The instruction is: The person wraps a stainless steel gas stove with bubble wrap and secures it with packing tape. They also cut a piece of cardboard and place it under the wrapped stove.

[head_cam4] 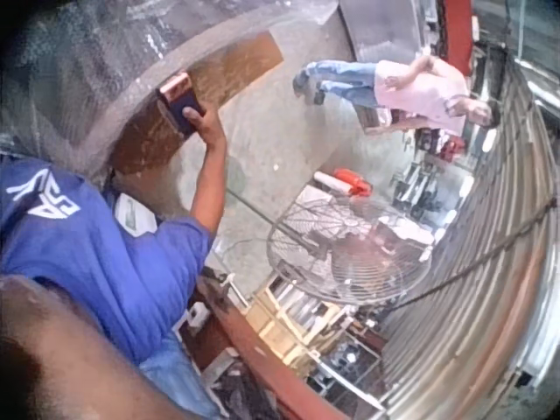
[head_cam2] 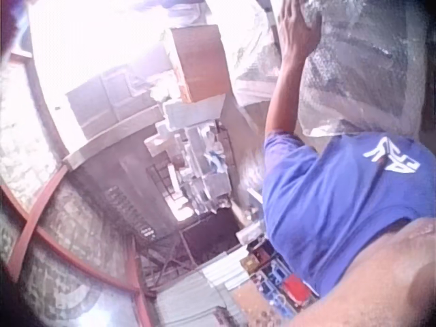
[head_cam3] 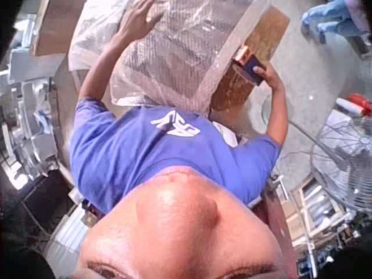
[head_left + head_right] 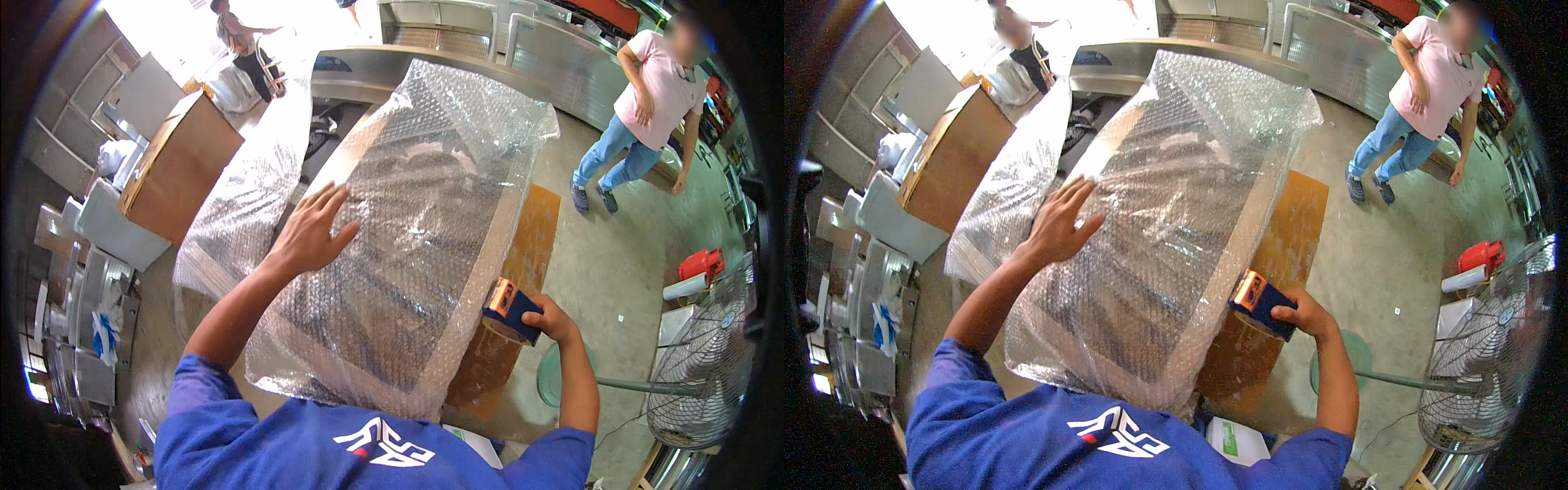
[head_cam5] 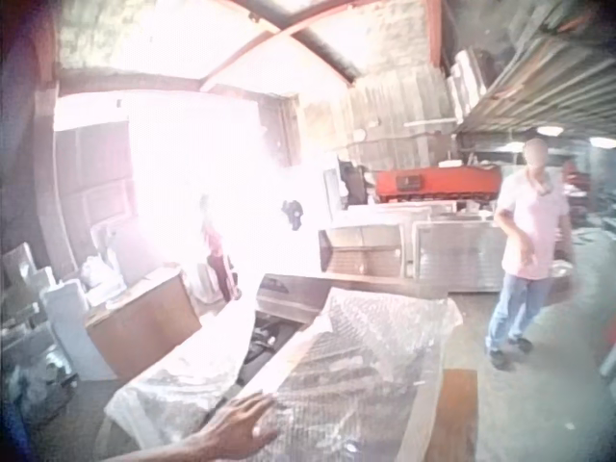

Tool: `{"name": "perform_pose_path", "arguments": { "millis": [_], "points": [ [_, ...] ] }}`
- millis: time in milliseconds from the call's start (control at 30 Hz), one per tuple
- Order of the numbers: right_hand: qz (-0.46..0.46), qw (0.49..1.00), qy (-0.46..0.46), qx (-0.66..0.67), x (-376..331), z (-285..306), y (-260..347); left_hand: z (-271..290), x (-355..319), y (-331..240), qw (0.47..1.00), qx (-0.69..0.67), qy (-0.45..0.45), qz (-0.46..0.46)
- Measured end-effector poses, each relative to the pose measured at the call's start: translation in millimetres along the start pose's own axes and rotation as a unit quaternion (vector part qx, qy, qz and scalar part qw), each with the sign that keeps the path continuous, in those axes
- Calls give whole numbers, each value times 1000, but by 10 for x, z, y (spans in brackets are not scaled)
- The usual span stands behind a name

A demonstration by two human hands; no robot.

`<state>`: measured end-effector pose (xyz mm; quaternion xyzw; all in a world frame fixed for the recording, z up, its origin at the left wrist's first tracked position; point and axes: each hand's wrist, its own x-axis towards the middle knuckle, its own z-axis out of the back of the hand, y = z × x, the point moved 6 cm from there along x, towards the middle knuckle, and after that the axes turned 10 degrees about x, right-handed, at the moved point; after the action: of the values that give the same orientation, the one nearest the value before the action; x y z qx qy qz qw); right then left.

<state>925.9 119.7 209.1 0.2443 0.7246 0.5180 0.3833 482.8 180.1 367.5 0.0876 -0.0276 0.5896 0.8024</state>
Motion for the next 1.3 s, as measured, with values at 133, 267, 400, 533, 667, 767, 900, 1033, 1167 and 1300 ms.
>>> {"name": "perform_pose_path", "arguments": {
  "millis": [133,267,400,533,667,767,900,1033,1167,1300],
  "points": [
    [4,1000,-25,-5,-27,-3,-64,-550,49,129,985,-15,165,43],
    [-34,998,-46,-18,-152,50,-214,-625,91,188,986,-23,151,66],
    [-51,997,-63,-18,-152,141,-482,-505,113,-96,969,-14,192,153],
    [-50,997,-45,29,-112,155,-586,-347,119,-1255,986,-88,96,-108],
    [-92,991,-56,79,-238,235,-672,-393,-48,-1734,962,-70,13,-265],
    [-162,984,-48,-64,-264,325,-639,-336,-64,-1746,961,-59,25,-270],
    [-177,969,-25,-169,-105,183,-146,-198,-129,-2239,925,-72,42,-372],
    [-224,845,-25,-484,115,4,622,-188,-146,-2574,904,-44,44,-424],
    [-245,769,-41,-589,194,-429,1090,-211,-118,-2672,883,98,96,-450],
    [-258,694,-56,-670,275,-509,635,-472,-157,-2941,829,251,150,-477]
  ]
}}
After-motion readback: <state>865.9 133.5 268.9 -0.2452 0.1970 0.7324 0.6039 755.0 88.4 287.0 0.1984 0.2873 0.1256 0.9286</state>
